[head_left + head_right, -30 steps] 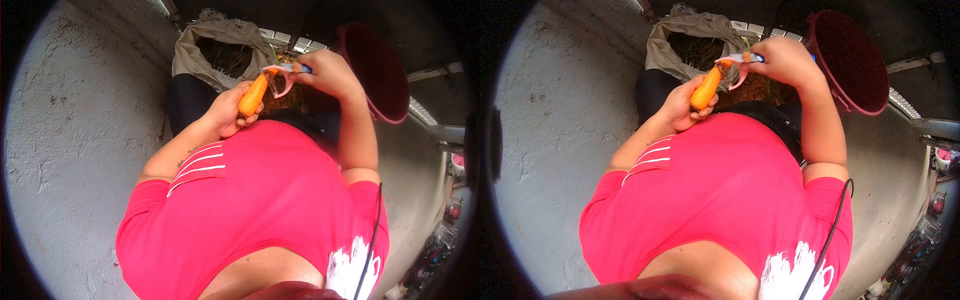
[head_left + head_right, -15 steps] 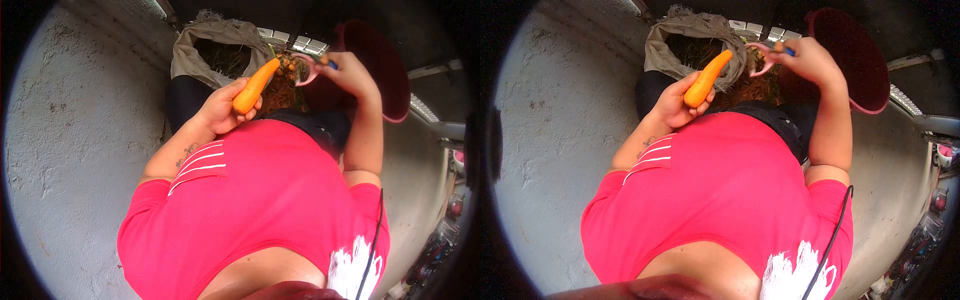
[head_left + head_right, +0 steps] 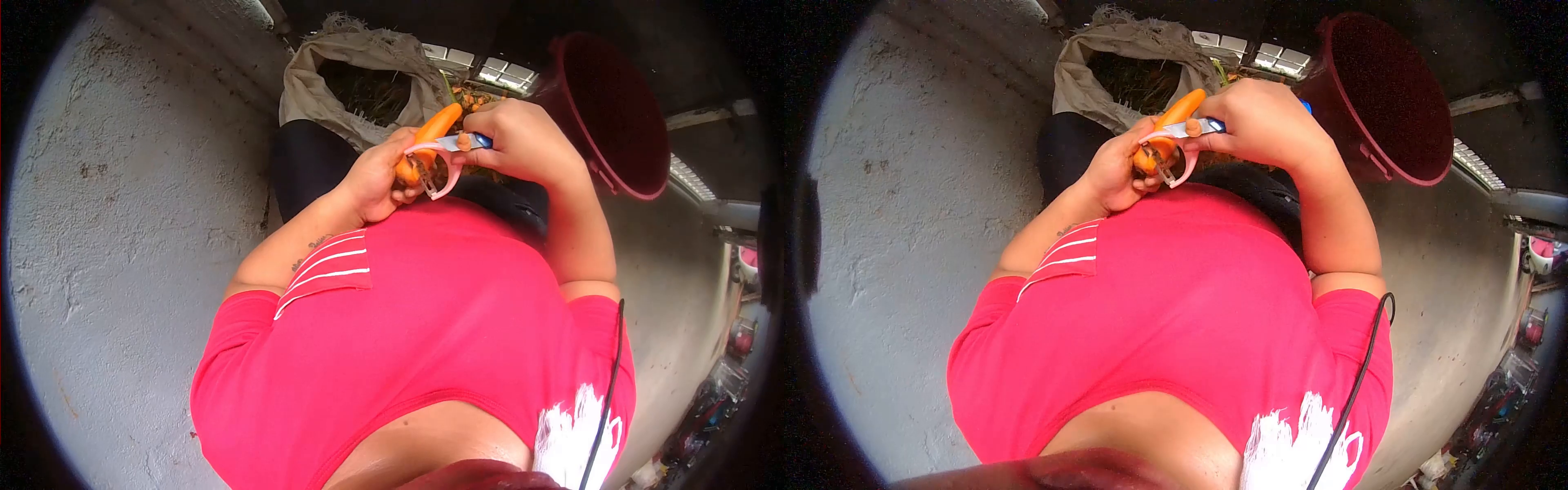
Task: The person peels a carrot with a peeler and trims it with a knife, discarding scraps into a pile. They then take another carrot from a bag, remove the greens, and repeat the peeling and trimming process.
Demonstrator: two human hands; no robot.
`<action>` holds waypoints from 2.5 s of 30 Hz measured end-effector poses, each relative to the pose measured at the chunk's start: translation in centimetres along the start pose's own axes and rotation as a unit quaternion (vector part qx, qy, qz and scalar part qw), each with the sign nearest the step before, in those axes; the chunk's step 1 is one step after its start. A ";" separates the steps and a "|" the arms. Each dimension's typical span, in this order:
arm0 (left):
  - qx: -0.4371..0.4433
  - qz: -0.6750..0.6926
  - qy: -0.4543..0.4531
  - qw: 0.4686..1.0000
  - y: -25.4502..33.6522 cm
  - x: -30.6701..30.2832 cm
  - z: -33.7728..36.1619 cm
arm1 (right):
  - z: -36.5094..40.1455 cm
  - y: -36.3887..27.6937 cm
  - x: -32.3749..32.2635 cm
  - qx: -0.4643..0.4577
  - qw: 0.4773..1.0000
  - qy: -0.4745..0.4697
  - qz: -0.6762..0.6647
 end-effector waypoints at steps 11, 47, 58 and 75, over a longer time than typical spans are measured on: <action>0.012 -0.007 -0.060 0.998 0.8 0.6 1.6 | 0.9 10.2 -1.9 0.153 0.987 0.030 0.042; 0.599 -0.664 0.223 0.388 6.4 4.0 4.6 | 4.0 1.7 6.5 0.210 0.693 0.087 -0.684; 0.688 -0.640 0.172 0.297 5.9 4.4 5.9 | 4.6 1.6 6.7 0.198 0.704 0.121 -0.671; 0.737 -0.590 0.172 0.280 5.7 3.4 5.5 | 4.8 1.6 8.5 0.244 0.493 0.070 -0.832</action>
Point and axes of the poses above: each hand's wrist, its own z-axis away from the middle knuckle, its own x-axis out of the palm, y = z × x, the point moved 7 cm from there along -z, towards the middle knuckle, and after that the axes turned 6 degrees about y, right-handed, at the moved point
